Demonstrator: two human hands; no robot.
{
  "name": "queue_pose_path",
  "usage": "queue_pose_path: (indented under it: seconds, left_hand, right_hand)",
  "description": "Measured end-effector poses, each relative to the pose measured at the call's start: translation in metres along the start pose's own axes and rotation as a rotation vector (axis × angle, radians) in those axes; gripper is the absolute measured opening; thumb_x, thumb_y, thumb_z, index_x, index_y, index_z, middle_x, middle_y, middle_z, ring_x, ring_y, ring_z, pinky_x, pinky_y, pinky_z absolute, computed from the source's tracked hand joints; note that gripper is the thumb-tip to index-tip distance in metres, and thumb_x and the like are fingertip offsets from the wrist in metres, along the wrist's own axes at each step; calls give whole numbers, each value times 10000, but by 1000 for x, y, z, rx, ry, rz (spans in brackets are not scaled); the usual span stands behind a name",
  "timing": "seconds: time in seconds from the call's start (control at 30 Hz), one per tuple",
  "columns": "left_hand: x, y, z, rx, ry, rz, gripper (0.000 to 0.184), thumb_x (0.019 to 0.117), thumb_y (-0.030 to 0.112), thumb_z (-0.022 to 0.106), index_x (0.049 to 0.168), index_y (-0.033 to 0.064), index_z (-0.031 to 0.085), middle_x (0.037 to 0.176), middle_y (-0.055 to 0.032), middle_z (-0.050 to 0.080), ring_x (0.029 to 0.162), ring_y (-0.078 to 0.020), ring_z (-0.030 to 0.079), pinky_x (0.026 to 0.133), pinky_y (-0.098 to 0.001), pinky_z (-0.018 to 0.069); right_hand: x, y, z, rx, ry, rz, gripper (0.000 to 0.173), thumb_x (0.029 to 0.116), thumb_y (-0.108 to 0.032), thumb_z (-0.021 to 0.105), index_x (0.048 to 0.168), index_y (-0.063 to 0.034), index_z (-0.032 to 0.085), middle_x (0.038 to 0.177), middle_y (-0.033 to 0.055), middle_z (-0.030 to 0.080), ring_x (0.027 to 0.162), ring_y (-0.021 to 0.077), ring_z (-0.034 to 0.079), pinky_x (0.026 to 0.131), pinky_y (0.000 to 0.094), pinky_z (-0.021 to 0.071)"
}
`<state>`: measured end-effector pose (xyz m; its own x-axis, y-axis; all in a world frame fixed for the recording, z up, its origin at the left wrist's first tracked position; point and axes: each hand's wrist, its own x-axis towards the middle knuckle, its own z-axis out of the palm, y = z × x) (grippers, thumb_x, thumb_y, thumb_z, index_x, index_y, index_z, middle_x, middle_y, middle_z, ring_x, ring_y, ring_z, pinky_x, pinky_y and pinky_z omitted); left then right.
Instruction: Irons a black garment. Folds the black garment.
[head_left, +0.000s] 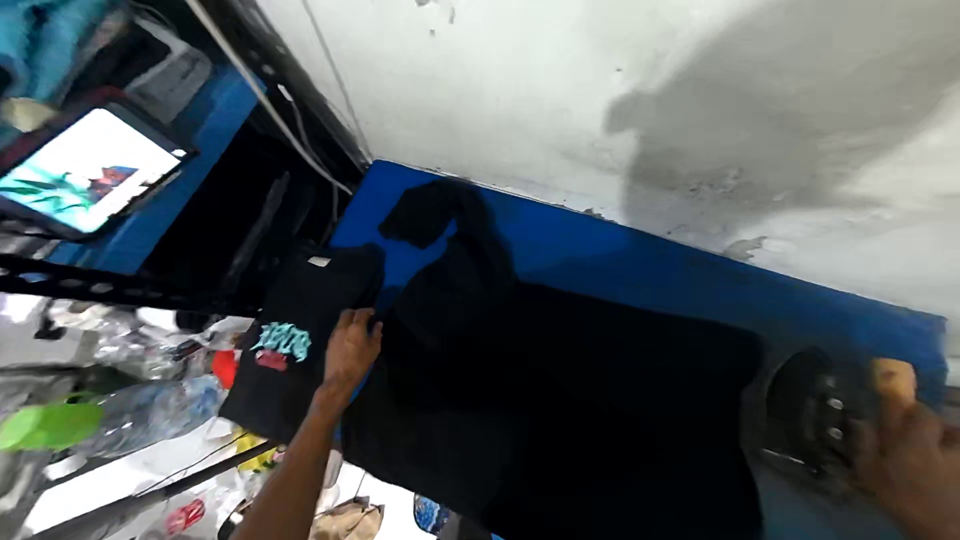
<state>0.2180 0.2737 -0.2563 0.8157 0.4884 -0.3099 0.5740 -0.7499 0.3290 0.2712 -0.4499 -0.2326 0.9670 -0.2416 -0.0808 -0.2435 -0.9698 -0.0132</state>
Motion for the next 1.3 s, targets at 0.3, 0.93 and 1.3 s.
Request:
queue_pose_path:
  seconds: [0.3,0.93,1.3]
  left_hand:
    - [77,80,35,-88,-192,35,500,1056,254,569,1480,12,460,1467,-322,429,911,-389,714,784,-547,615]
    - [93,51,85,-326,194,300,570,1060,280,527,1517,-10,349,1364,-299,554,1060,-316,684,940,-446,563]
    - [-44,-66,103,209,210,591,633,1084,396,182,1536,43,448,1598,-217,398,1514,-370,330,1245,-563,194]
  right_hand:
    - [87,-84,2,163,-147,-456,278,1023,-131,606,1280,-51,678,1345,194,614,1199,371,637,989,574,537]
    - [127,-92,48,52,-45,-323,252,941,-11,650,1186,50,650,1243,305,590,1171,508,583,964,646,507]
    - [22,-115,126,67,74,-470,705,1055,-447,197,1643,-58,188,1732,88,126,1603,222,87,1290,546,90]
